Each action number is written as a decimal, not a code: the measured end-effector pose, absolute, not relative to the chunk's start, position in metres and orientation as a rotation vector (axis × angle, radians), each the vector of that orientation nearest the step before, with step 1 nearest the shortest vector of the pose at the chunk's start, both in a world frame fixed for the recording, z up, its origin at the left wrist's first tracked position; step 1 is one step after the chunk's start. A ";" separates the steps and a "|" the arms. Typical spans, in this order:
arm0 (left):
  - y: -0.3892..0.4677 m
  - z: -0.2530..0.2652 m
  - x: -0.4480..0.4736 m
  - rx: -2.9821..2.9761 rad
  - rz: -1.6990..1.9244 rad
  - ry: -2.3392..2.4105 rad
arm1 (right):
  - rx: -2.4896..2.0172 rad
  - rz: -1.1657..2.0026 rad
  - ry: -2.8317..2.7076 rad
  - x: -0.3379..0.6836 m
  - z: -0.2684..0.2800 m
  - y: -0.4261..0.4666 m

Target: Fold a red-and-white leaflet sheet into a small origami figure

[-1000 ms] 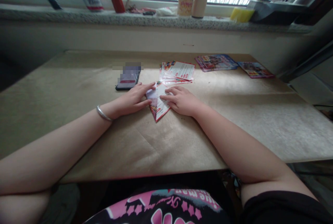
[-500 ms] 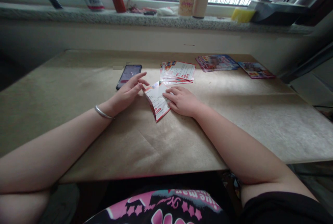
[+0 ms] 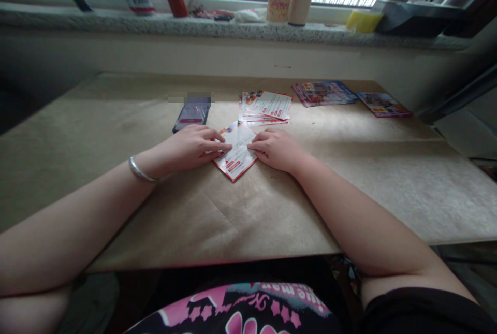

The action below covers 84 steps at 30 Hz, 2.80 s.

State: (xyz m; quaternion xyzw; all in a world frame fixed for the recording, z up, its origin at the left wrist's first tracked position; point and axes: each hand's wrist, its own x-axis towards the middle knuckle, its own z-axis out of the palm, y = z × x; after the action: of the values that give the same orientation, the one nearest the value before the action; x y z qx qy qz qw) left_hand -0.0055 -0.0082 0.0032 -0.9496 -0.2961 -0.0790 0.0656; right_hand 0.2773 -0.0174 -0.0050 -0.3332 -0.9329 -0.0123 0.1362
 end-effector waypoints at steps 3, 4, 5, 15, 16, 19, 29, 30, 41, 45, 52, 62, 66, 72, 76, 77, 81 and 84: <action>-0.010 0.012 -0.008 -2.888 -0.104 -0.938 | -0.951 -0.007 -2.716 0.282 -0.003 -0.018; -0.010 0.016 -0.009 -2.892 -0.069 -0.963 | -0.947 0.006 -2.721 0.284 -0.002 -0.018; -0.011 0.019 -0.011 -2.894 -0.027 -0.995 | -0.945 0.019 -2.724 0.286 -0.001 -0.018; -0.009 0.026 -0.024 -2.859 0.103 -1.176 | -1.013 -0.122 -2.796 0.303 0.007 -0.015; -0.009 0.026 -0.024 -2.851 0.099 -1.165 | -1.021 -0.149 -2.797 0.304 0.007 -0.014; -0.009 0.023 -0.024 -2.852 0.057 -1.080 | -1.020 -0.187 -2.780 0.306 0.005 -0.013; -0.002 0.010 -0.027 -2.877 -0.165 -0.928 | -0.907 -0.338 -2.750 0.299 0.000 -0.011; -0.001 0.011 -0.028 -2.870 -0.164 -0.930 | -0.916 -0.354 -2.755 0.298 0.000 -0.011; -0.006 0.020 -0.025 -2.707 0.032 -1.223 | -1.159 -0.272 -2.670 0.298 0.002 -0.012; -0.005 0.019 -0.020 -2.707 0.031 -1.347 | -1.364 -0.248 -2.549 0.296 -0.003 -0.012; -0.012 0.012 -0.005 -2.621 -0.218 -1.627 | -1.567 -0.138 -2.464 0.282 -0.008 -0.009; -0.013 -0.004 0.007 -2.480 -0.243 -1.581 | -1.679 -0.148 -2.317 0.276 -0.012 -0.004; -0.012 -0.004 0.003 -2.509 -0.215 -1.533 | -1.667 -0.019 -2.303 0.284 -0.013 0.000; -0.014 -0.004 0.001 -2.477 -0.171 -1.407 | -1.493 -0.019 -2.341 0.294 -0.017 0.002; -0.015 0.001 -0.001 -2.463 -0.283 -1.369 | -1.229 0.034 -2.319 0.297 -0.017 0.001; -0.014 0.002 -0.001 -2.463 -0.329 -1.364 | -1.168 0.045 -2.302 0.297 -0.016 0.000; -0.012 0.003 -0.006 -2.474 -0.483 -1.314 | -0.992 0.042 -2.340 0.295 -0.009 -0.006; -0.009 0.002 -0.009 -2.559 -0.475 -1.167 | -0.888 0.014 -2.465 0.293 -0.006 -0.010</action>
State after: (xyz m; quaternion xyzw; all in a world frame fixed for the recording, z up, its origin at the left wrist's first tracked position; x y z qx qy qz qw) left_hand -0.0093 -0.0087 0.0019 -0.8878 -0.4049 -0.1648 0.1438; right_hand 0.2928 -0.0100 -0.0063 -0.3274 -0.9090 0.0052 0.2579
